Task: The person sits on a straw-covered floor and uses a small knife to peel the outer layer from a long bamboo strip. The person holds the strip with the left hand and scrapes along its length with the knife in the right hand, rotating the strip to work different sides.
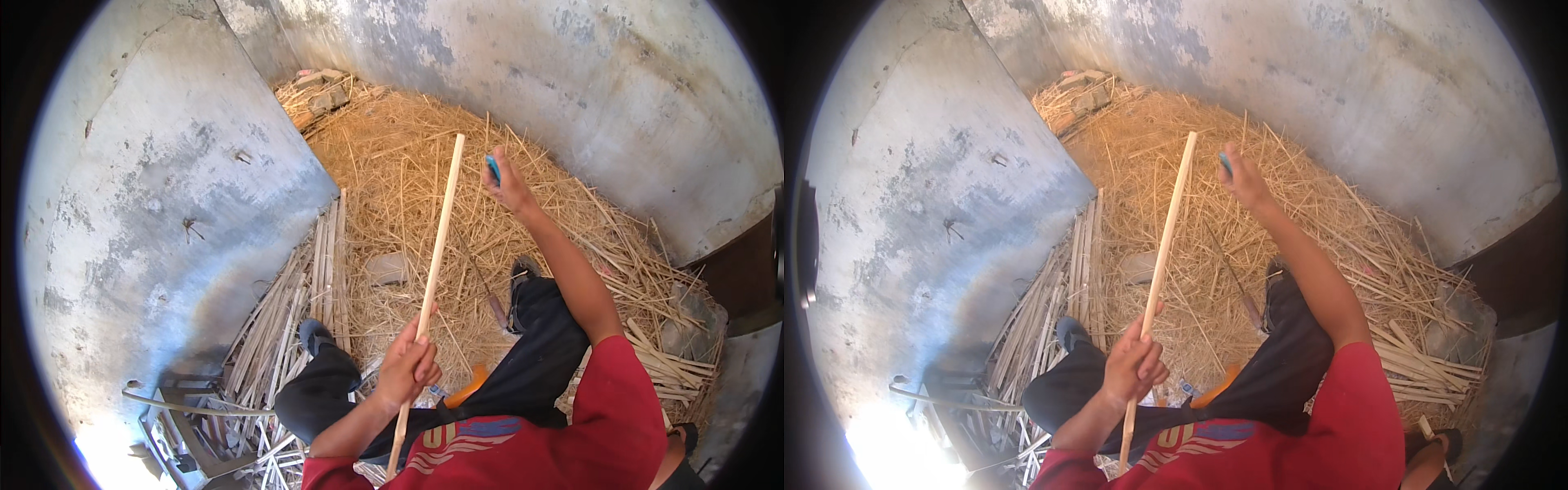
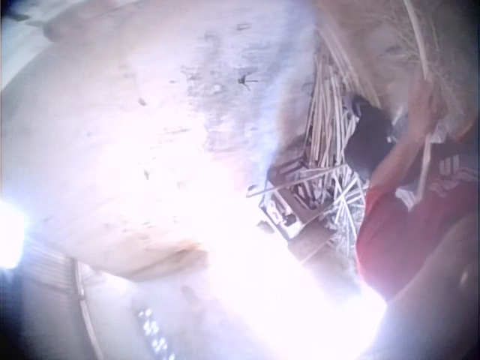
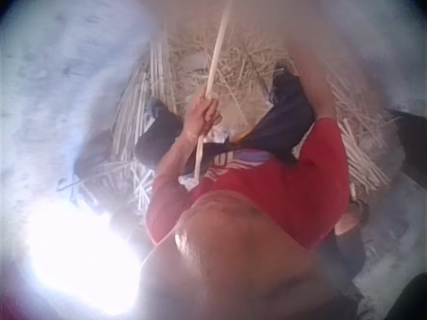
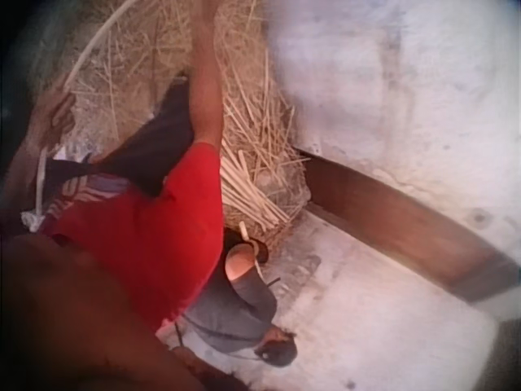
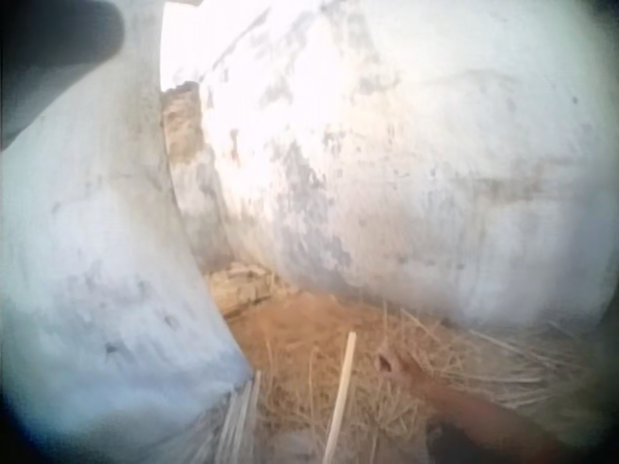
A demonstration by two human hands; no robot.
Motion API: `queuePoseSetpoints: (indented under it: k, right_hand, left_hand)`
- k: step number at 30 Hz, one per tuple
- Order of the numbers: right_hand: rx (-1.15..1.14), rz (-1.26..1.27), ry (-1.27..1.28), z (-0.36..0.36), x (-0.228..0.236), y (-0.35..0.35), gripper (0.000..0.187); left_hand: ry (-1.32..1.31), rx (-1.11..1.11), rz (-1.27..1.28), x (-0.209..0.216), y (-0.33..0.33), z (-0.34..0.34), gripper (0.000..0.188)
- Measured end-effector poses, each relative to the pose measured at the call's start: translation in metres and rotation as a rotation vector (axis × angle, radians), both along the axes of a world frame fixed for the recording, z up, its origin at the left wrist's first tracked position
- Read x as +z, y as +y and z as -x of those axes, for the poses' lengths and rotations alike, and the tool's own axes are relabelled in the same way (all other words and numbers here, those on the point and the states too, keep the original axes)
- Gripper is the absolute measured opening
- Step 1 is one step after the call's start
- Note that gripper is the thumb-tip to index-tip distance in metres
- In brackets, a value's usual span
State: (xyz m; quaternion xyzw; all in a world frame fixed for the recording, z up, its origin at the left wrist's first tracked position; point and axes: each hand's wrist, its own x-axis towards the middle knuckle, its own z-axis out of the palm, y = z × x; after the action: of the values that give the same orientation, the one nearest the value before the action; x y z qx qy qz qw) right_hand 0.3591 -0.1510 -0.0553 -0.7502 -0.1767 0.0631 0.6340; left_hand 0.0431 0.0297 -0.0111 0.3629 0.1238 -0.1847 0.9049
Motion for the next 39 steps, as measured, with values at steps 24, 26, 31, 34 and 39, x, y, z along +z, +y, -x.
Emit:
queuePoseSetpoints:
  k: [24,26,31,34,39]
  right_hand:
    - [-0.37,0.218,-0.108,0.007,0.041,-0.014,0.039]
    - [-0.073,0.345,-0.291,0.025,0.031,-0.01,0.054]
    - [0.198,0.648,-0.528,0.107,0.049,0.024,0.07]
    - [0.181,0.565,-0.745,0.107,0.037,0.035,0.069]
    - [-0.019,0.639,-0.718,0.071,0.021,0.037,0.066]
  left_hand:
    - [-0.112,-0.011,-0.416,-0.002,0.012,-0.01,0.042]
    - [-0.13,0.048,-0.478,0.009,0.014,-0.026,0.044]
    - [-0.132,0.092,-0.533,0.02,0.011,-0.056,0.046]
    - [-0.157,0.116,-0.652,0.016,0.008,-0.056,0.046]
    - [-0.256,0.075,-0.886,0.006,0.011,-0.041,0.046]
